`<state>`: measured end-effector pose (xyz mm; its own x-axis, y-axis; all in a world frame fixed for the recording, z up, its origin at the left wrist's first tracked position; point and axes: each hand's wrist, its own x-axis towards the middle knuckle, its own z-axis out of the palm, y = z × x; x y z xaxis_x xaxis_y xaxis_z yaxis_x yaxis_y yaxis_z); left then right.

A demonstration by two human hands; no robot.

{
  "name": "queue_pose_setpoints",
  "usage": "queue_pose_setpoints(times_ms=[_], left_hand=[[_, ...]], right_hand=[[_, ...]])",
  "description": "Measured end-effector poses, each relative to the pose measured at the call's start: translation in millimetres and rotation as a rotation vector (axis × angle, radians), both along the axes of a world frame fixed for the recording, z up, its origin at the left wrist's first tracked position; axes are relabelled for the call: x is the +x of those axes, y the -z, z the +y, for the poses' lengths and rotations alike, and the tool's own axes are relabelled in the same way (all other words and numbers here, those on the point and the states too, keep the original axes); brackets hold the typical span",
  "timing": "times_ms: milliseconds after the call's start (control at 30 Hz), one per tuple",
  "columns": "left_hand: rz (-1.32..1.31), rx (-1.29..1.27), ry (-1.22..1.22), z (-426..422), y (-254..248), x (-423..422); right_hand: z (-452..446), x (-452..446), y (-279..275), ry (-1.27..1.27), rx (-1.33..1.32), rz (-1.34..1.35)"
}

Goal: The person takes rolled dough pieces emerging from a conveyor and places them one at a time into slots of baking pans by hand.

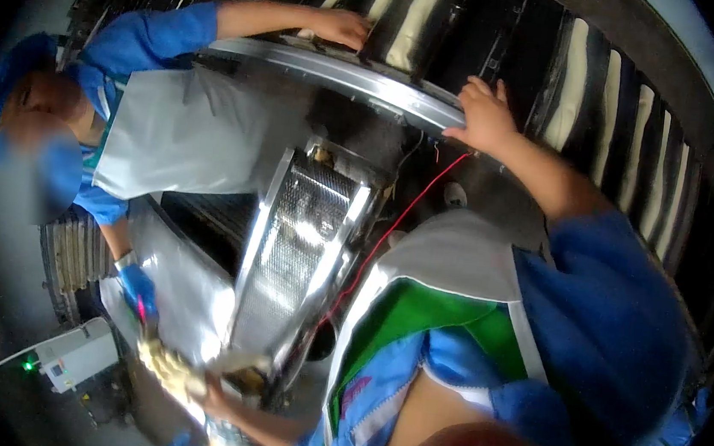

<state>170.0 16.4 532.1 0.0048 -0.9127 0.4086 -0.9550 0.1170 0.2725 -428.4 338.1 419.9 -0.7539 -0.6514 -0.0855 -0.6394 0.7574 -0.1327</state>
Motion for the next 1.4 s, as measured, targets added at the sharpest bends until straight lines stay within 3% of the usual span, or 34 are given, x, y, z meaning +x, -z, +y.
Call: queue_pose_setpoints(times_ms=[67,133,200,233,333,367,433,467,500,567,600,667,733,800,867,900,967,1067,1133,1200,1267,1333,1400], left_hand=[[0.588,-0.043,0.125,72.2,-68.1,-148.1],[0.937,-0.037,0.098,93.8,-90.6,-219.4],[1.259,0.096,0.542,47.5,-64.7,-213.7],[1.304,0.169,0.789,61.8,-65.5,-256.3],[1.398,0.375,1.007,111.6,-57.6,-390.7],[1.399,0.488,1.210,119.5,-46.2,-430.2],[1.116,0.542,1.020,145.1,-17.6,-493.6],[1.028,0.691,1.178,146.0,4.5,-522.0],[0.533,0.528,1.183,158.6,12.7,-547.4],[0.470,0.680,1.296,173.5,54.6,-583.9],[0.246,0.482,1.391,177.6,58.0,-595.1],[0.127,0.267,1.494,179.4,63.2,-615.6],[-0.027,0.316,1.511,167.4,84.4,-634.2],[-0.181,0.369,1.515,160.4,93.3,-643.6],[-0.471,0.482,1.306,161.1,86.1,-649.4],[-0.468,0.482,1.300,156.5,88.1,-643.9],[-0.295,0.180,1.447,143.1,96.7,-615.8],[-0.165,0.129,1.386,115.9,103.6,-558.8],[-0.127,0.194,1.348,84.7,133.2,-505.5],[-0.044,0.445,1.168,79.0,133.4,-448.6],[-0.197,0.353,1.021,63.5,189.6,-377.6],[-0.158,0.624,0.873,73.5,201.7,-309.5],[-0.287,0.622,0.881,84.3,211.6,-247.0]], right_hand=[[1.2,-6.4,10.9,-0.053,-0.065,0.029],[4.6,-14.6,8.7,-0.088,-0.063,-0.051],[3.9,-18.6,7.6,-0.109,-0.067,-0.052],[4.6,-19.8,9.6,-0.115,-0.091,-0.036],[12.3,-27.3,18.4,-0.173,-0.115,-0.039],[11.8,-31.4,29.9,-0.200,-0.126,0.024],[11.9,-37.5,33.0,-0.231,-0.132,0.078],[8.1,-40.1,24.4,-0.244,-0.072,0.013],[6.0,-42.6,17.4,-0.254,-0.011,-0.052],[1.3,-44.5,17.7,-0.269,0.087,-0.054],[-3.5,-49.0,18.8,-0.277,0.124,-0.043],[-9.4,-53.3,16.7,-0.275,0.143,-0.071],[-13.8,-54.3,19.1,-0.255,0.070,-0.058],[-15.8,-55.0,10.3,-0.251,0.022,-0.048],[-19.8,-56.5,3.7,-0.260,0.071,-0.108],[-21.6,-56.6,3.8,-0.266,0.072,-0.106],[-23.2,-53.4,7.2,-0.277,-0.011,-0.060],[-31.0,-49.8,11.0,-0.249,-0.174,-0.060],[-36.1,-49.7,8.2,-0.260,-0.185,-0.055],[-44.9,-48.9,9.6,-0.239,-0.190,-0.057],[-53.9,-46.6,20.5,-0.208,-0.211,0.011],[-60.2,-39.9,24.2,-0.141,-0.237,0.049],[-58.6,-38.5,13.8,-0.150,-0.271,0.029]])
